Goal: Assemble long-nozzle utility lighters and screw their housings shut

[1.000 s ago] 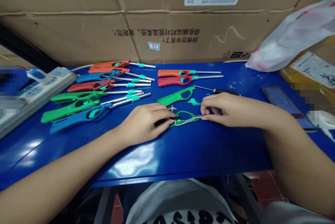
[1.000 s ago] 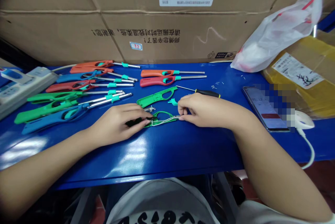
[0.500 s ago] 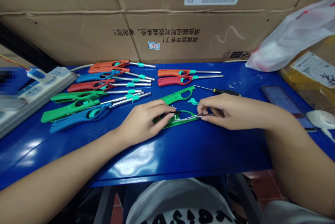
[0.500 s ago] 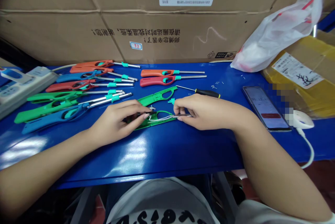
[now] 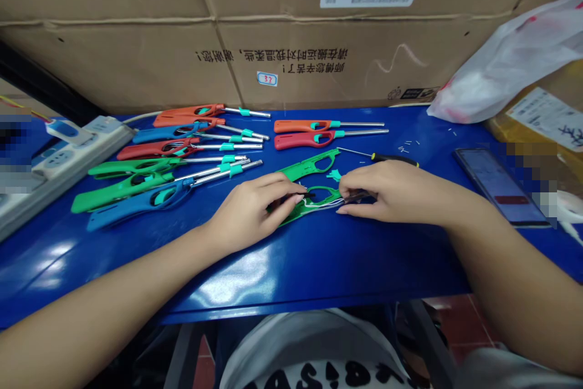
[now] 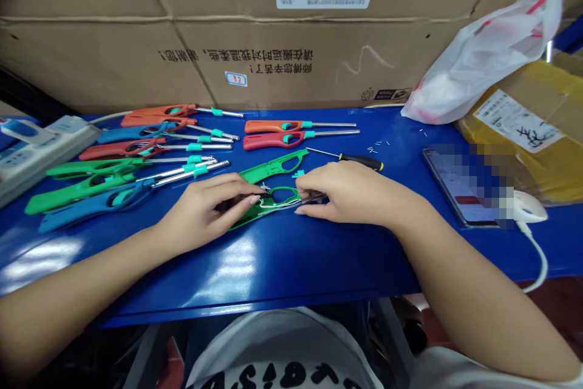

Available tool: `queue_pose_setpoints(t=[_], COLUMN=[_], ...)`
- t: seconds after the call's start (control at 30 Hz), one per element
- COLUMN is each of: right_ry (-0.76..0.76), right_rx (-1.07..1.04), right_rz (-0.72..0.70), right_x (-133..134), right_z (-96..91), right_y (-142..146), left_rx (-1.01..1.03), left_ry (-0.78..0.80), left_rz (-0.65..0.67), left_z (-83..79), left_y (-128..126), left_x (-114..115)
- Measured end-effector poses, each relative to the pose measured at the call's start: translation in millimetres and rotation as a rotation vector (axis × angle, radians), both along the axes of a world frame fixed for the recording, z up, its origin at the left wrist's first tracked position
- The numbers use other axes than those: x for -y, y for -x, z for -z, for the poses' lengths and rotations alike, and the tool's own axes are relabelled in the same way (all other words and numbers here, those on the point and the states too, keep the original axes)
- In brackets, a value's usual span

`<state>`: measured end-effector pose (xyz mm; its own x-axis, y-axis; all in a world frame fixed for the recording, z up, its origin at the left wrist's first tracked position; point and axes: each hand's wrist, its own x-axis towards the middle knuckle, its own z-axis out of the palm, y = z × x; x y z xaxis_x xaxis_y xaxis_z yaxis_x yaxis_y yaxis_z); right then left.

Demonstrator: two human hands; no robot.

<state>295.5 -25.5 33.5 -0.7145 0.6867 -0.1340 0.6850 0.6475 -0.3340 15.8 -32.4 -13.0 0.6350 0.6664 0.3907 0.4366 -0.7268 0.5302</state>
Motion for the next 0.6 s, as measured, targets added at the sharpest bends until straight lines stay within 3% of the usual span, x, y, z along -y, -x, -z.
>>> queue_pose_setpoints(t=[0.33,0.6], right_ry=[-0.129,-0.158], right_rx=[0.013,0.053], right_rz=[-0.041,0.047], right_x=[2.9,1.4], right_z=[2.0,4.9], right_y=[0.7,4.2], left_rx=[-0.059,-0.165], left_ry=[-0.015,-0.107], left_rz=[-0.003,0.013], left_z=[0.5,1.1], left_y=[0.5,2.9], left_x=[-1.1,-1.5])
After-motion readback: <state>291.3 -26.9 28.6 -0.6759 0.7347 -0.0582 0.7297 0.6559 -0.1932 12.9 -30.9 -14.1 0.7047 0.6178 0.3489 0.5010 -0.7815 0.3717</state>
